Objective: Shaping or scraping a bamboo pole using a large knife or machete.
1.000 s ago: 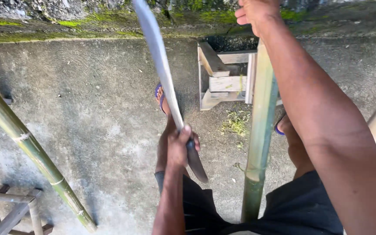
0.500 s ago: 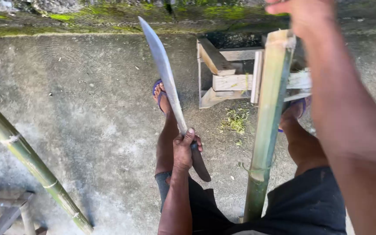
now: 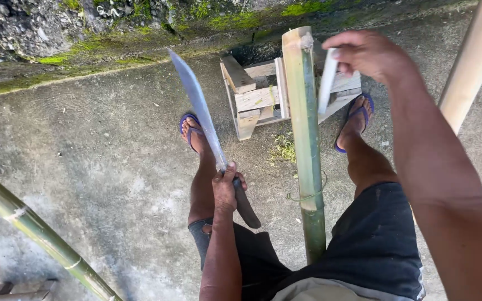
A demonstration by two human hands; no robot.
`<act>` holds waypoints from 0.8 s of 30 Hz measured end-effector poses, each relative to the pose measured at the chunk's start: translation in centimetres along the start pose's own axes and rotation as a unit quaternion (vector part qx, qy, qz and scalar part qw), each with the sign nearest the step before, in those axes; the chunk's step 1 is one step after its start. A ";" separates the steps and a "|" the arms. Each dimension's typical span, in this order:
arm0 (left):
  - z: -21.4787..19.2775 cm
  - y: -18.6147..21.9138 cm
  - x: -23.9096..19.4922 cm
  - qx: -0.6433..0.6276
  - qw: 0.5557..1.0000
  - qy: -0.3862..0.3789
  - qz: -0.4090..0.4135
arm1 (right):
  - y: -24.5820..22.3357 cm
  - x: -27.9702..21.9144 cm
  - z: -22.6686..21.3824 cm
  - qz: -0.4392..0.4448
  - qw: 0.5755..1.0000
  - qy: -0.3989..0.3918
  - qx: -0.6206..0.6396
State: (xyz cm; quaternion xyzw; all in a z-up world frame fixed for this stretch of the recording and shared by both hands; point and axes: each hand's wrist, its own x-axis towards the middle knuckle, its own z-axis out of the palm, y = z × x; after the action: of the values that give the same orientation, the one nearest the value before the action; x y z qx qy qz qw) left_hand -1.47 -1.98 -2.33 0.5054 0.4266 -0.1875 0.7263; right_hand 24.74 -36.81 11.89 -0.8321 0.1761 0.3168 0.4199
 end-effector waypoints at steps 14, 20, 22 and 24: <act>1.1 0.3 0.2 0.036 0.999 -0.012 -0.010 | 4.9 2.6 7.4 -0.004 0.976 0.144 0.165; 1.4 0.6 0.1 0.036 0.999 -0.010 -0.013 | 3.9 -1.9 9.8 -0.013 0.990 0.129 0.053; 1.6 0.6 -0.1 0.037 0.999 -0.009 -0.016 | 4.3 -1.7 10.1 -0.041 0.989 0.142 0.017; 1.6 0.6 -0.4 0.050 0.998 -0.027 0.000 | 5.2 -1.3 10.2 -0.080 0.982 0.158 -0.072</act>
State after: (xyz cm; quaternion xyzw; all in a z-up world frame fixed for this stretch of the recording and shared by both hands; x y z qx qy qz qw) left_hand -0.58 -3.25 -1.46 0.5356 0.3970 -0.2222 0.7115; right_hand 17.04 -31.57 5.12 -0.9110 0.1500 0.1584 0.3498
